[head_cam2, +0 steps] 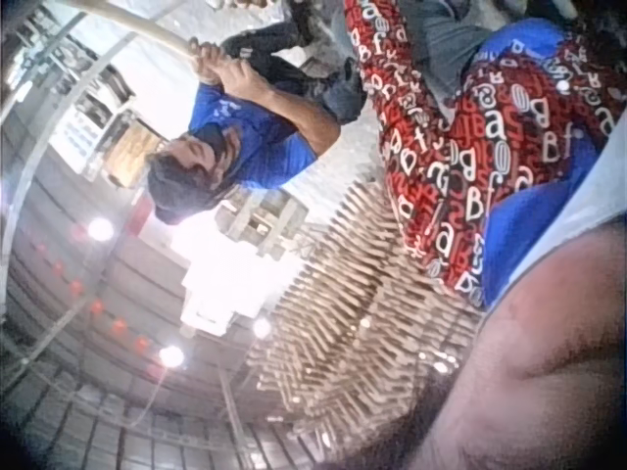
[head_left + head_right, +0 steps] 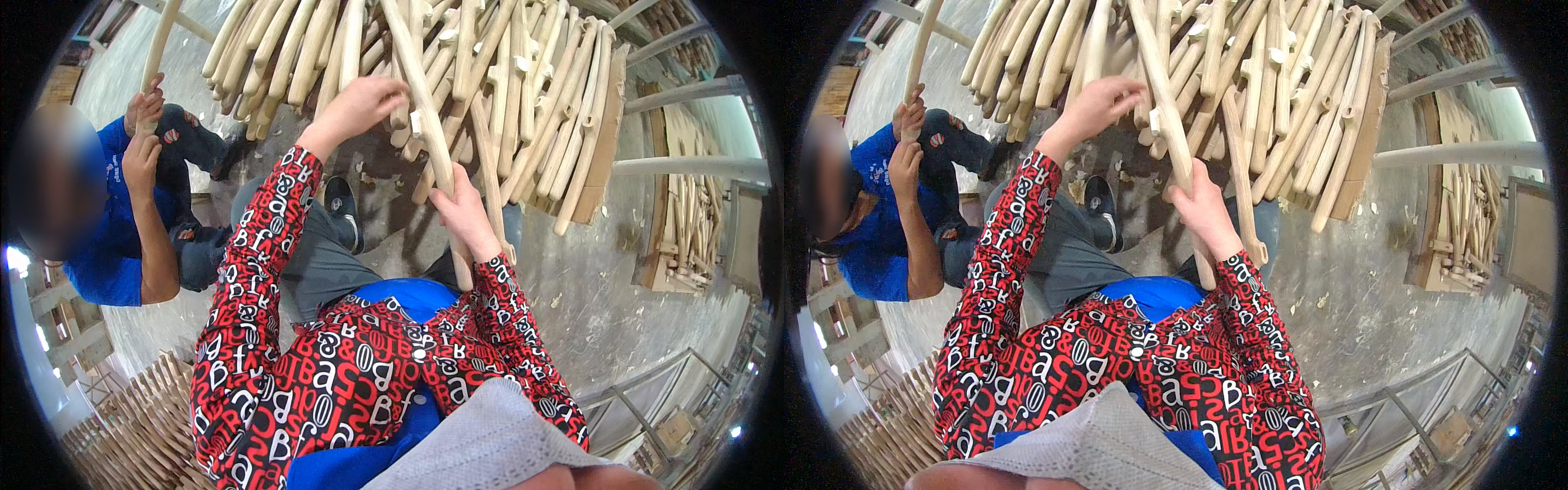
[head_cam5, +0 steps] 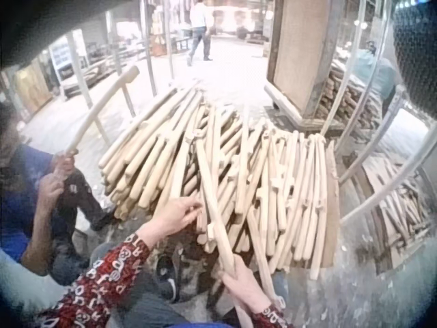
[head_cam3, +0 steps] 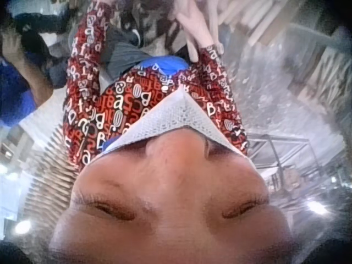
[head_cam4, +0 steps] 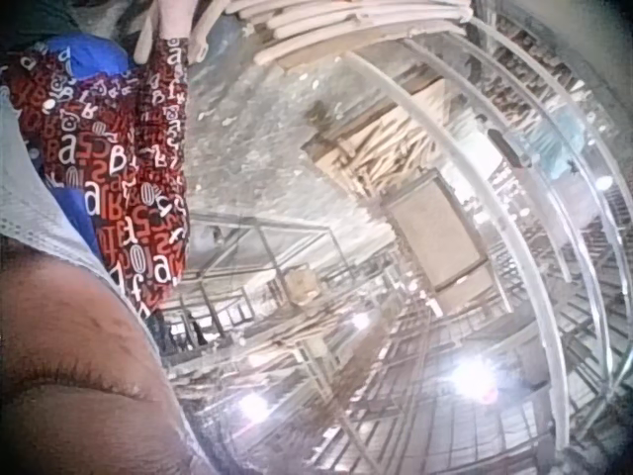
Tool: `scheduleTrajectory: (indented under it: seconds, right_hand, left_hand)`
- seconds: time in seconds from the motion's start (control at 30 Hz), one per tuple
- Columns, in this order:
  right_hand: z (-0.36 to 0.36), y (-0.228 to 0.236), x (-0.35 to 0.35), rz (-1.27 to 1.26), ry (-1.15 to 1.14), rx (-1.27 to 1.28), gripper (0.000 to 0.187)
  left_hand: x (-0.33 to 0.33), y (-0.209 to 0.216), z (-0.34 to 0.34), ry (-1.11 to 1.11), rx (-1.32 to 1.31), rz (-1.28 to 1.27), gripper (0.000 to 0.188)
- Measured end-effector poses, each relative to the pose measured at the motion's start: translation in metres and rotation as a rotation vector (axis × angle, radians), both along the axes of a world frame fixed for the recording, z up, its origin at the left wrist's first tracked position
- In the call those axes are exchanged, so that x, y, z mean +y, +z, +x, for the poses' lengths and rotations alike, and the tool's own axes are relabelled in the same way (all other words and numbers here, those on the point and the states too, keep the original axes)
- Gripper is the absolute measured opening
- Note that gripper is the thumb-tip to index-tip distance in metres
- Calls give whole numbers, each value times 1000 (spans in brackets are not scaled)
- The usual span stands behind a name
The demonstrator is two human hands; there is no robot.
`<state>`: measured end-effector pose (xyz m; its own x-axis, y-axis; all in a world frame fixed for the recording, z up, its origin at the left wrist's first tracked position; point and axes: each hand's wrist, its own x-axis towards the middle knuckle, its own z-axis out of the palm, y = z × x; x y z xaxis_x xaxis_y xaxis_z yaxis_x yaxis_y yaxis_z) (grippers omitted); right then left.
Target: The person sits on the floor and smooths wooden handles by hand, picking them up one at a time from a pile, rubbing the surface, and placing them back. Another person works alongside doing the same.
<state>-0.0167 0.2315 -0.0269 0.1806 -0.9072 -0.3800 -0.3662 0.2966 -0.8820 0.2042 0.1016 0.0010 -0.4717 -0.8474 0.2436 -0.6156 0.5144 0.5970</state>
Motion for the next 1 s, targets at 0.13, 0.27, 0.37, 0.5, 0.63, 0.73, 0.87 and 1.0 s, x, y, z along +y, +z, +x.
scheduleTrajectory:
  seconds: [0.13, 0.27, 0.37, 0.5, 0.63, 0.73, 0.87, 1.0]
  right_hand:
    - [3, -12, 3, -210, 65, 236, 58]
    - [15, -8, 8, -249, 142, 471, 64]
    - [13, -2, 10, -277, 171, 534, 65]
    - [4, 3, 6, -296, 197, 516, 66]
    - [0, 4, 4, -292, 215, 470, 67]
    - [1, 3, 7, -284, 176, 452, 63]
    - [3, 1, 8, -267, 172, 496, 64]
    - [3, -2, 9, -280, 165, 489, 65]
  left_hand:
    - [8, -3, -10, -144, -300, 111, 22]
    - [12, -10, -8, -170, -463, 16, 20]
    - [12, -11, -11, -187, -446, -10, 19]
    - [9, -11, -12, -205, -391, 9, 19]
    - [3, -7, -14, -244, -375, 45, 20]
    - [2, -7, -17, -252, -419, 33, 19]
    - [7, -15, -18, -231, -435, 19, 17]
    - [12, -25, -20, -163, -373, -40, 14]
